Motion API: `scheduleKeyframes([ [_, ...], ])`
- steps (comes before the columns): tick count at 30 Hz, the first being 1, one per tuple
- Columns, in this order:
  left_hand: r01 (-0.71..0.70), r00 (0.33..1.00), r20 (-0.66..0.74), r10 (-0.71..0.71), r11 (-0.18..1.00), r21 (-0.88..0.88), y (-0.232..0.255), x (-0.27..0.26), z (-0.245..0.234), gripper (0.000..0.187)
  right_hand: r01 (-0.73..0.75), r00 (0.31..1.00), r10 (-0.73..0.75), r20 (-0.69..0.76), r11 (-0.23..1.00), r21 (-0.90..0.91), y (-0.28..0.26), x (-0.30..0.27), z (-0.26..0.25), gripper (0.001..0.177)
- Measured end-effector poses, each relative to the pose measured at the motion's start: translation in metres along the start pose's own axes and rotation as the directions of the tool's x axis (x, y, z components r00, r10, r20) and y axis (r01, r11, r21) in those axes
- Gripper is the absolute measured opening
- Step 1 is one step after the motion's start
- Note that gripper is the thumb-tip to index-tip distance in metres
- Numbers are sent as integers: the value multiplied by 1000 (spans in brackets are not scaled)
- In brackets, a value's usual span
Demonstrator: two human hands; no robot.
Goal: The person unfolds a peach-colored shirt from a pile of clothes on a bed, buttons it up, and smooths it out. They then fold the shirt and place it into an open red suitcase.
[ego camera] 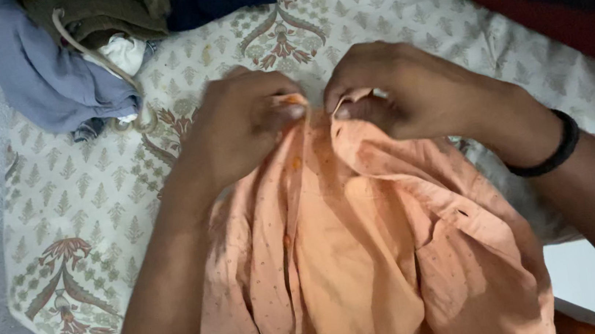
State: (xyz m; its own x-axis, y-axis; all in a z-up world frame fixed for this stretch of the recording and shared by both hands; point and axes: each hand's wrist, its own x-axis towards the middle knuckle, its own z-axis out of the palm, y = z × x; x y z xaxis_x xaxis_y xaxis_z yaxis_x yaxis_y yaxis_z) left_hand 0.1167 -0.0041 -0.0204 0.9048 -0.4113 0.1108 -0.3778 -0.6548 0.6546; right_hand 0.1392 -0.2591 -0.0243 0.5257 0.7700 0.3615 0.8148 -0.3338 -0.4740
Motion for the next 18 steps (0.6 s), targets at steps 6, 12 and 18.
scheduleKeyframes([
  [6, 78, 992, 121, -36, 927, -366, -8, 13, 20, 28, -17, 929, -20, 371, 995, 95, -7, 21, -10, 56],
  [12, 151, 966, 250, -69, 934, -324, -24, 10, 25, 26, -153, 890, 182, 418, 983, -102, -5, 32, -12, 35],
  [18, 26, 976, 211, 61, 922, -387, -30, 5, 23, 29, -122, 923, 56, 380, 981, 152, 17, 18, 22, 21],
])
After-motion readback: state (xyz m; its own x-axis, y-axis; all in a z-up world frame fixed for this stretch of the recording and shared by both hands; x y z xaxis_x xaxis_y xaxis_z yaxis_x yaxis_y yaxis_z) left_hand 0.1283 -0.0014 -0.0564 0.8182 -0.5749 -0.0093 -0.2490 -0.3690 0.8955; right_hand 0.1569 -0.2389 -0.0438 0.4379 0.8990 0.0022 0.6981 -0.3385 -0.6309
